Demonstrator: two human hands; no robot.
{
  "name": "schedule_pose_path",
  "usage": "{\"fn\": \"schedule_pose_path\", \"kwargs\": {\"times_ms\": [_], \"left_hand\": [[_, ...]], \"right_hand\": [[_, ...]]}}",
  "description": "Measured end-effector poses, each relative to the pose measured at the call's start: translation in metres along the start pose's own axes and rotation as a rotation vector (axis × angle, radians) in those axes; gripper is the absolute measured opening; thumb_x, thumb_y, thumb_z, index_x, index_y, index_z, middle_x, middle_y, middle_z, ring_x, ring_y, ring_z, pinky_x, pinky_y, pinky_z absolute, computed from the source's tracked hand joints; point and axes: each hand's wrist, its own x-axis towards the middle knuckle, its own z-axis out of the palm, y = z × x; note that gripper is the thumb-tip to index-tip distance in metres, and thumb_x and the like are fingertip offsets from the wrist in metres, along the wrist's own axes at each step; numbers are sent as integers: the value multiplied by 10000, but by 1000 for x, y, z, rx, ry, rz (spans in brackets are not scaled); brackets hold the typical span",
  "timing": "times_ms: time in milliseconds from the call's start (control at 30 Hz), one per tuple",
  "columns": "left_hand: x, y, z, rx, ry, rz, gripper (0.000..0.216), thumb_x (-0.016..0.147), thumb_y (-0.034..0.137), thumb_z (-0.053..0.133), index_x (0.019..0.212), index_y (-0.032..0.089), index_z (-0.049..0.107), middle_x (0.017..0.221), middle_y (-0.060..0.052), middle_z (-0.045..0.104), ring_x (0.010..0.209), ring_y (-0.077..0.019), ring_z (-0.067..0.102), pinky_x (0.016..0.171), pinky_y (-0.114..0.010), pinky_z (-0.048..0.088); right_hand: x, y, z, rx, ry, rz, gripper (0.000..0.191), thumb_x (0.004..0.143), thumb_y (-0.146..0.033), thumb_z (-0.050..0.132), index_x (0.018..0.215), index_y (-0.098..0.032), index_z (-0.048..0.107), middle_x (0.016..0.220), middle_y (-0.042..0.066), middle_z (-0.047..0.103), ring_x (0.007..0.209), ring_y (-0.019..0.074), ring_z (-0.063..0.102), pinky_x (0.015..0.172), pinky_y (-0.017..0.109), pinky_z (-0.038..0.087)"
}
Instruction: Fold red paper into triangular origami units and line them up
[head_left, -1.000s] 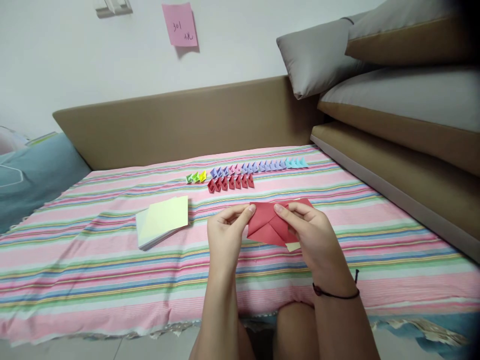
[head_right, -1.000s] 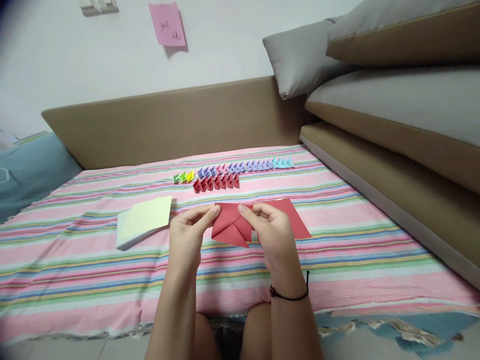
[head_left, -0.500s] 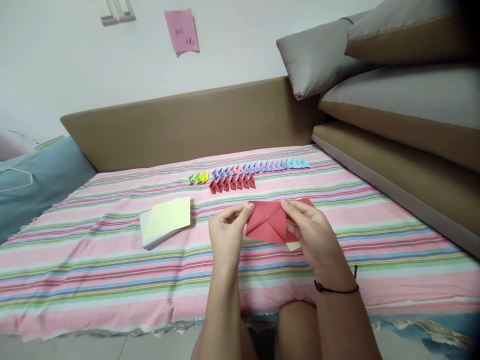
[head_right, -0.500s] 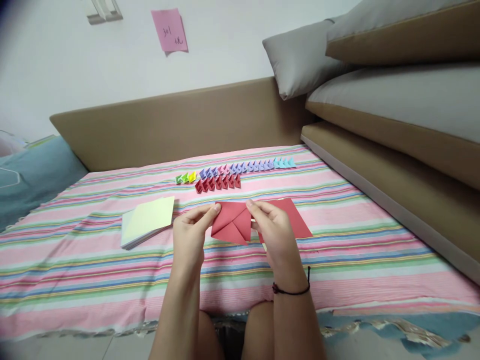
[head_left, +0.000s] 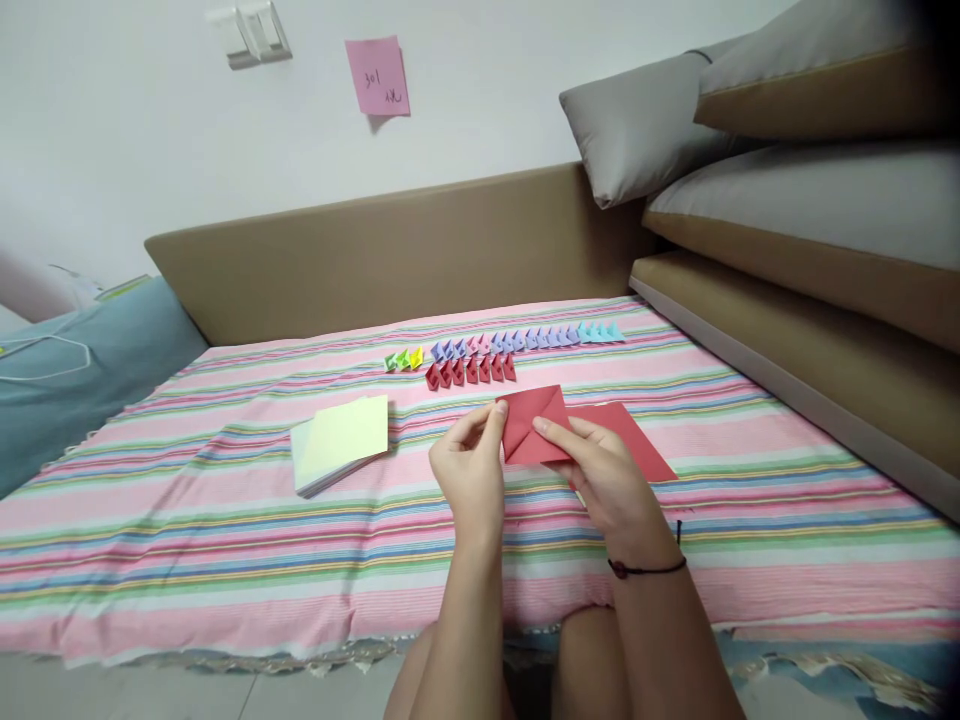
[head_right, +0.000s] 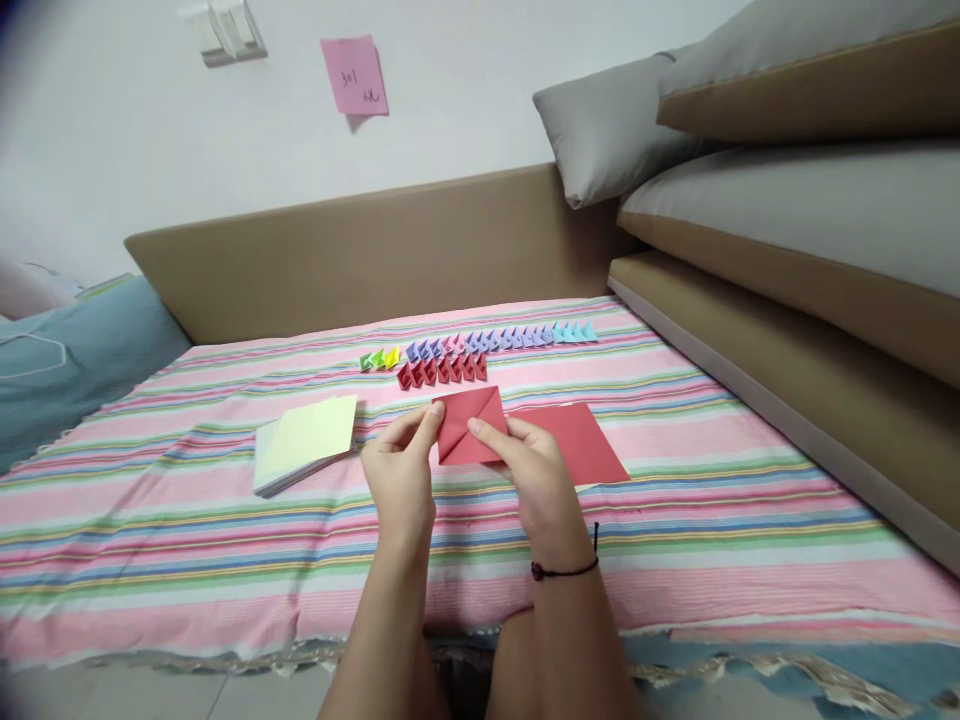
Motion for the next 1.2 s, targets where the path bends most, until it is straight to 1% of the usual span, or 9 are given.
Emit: {"fn": "schedule_pose_path", "kwargs": {"times_ms": [133,300,433,567,633,833,1000,1100,1200], "left_hand": [[0,-5,2,-93,121,1,216,665,292,735,824,146,734,815,-40,734,789,-160,656,733,-256,513],[-1,-5,4,-130,191,21,223,666,301,736,827,147,729,820,-33,730,800,-157,654,756,-262,513],[-3,-3,5,-103,207,47,204,671,292,735,809,142,727,789,-27,726,772,-144,649,755,-254,510],[-4,-3,6,-108,182,33,195,679,291,731,806,142,728,786,-32,726,753,-138,644,727,-245,515],[-3,-4,7,-136,182,19,197,674,293,735,802,143,730,781,-34,726,747,-140,644,716,-249,518],[3,-5,2,-174,222,40,180,652,272,751,779,145,732,783,-35,729,751,-140,646,723,-250,513],[5,-3,-1,-179,220,47,159,658,262,746,772,151,735,774,-29,730,736,-134,644,720,-250,515],[6,-2,-2,-159,237,54,165,657,269,748,774,153,737,770,-27,730,736,-133,646,701,-239,513],[7,-1,-4,-154,247,53,175,655,276,750,778,153,737,772,-27,731,736,-135,648,686,-234,513]], "right_hand": [[1,6,8,154,-84,38,275,669,-323,750,889,-165,703,870,49,712,806,171,661,757,290,531],[0,20,32,389,-44,-2,183,700,-278,732,850,-183,692,912,36,713,849,173,663,750,288,529],[0,27,44,491,-13,2,217,704,-275,726,901,-191,687,972,41,706,885,183,655,732,294,529],[0,27,48,443,152,-74,186,659,-241,763,809,-153,698,877,47,711,831,176,647,699,278,520],[-1,26,48,409,187,-117,180,651,-244,768,791,-152,703,856,44,711,817,170,642,696,273,514],[-1,25,46,298,-7,-64,223,670,-266,755,859,-150,724,827,49,718,775,162,641,723,294,525],[0,26,45,268,11,-68,228,657,-265,765,851,-150,734,817,46,719,744,139,629,749,289,526],[1,28,42,232,-63,17,267,656,-296,766,870,-142,730,848,66,715,752,154,630,741,313,530],[2,30,40,205,-96,22,253,646,-301,771,827,-128,730,798,66,708,722,152,625,729,311,526]]}}
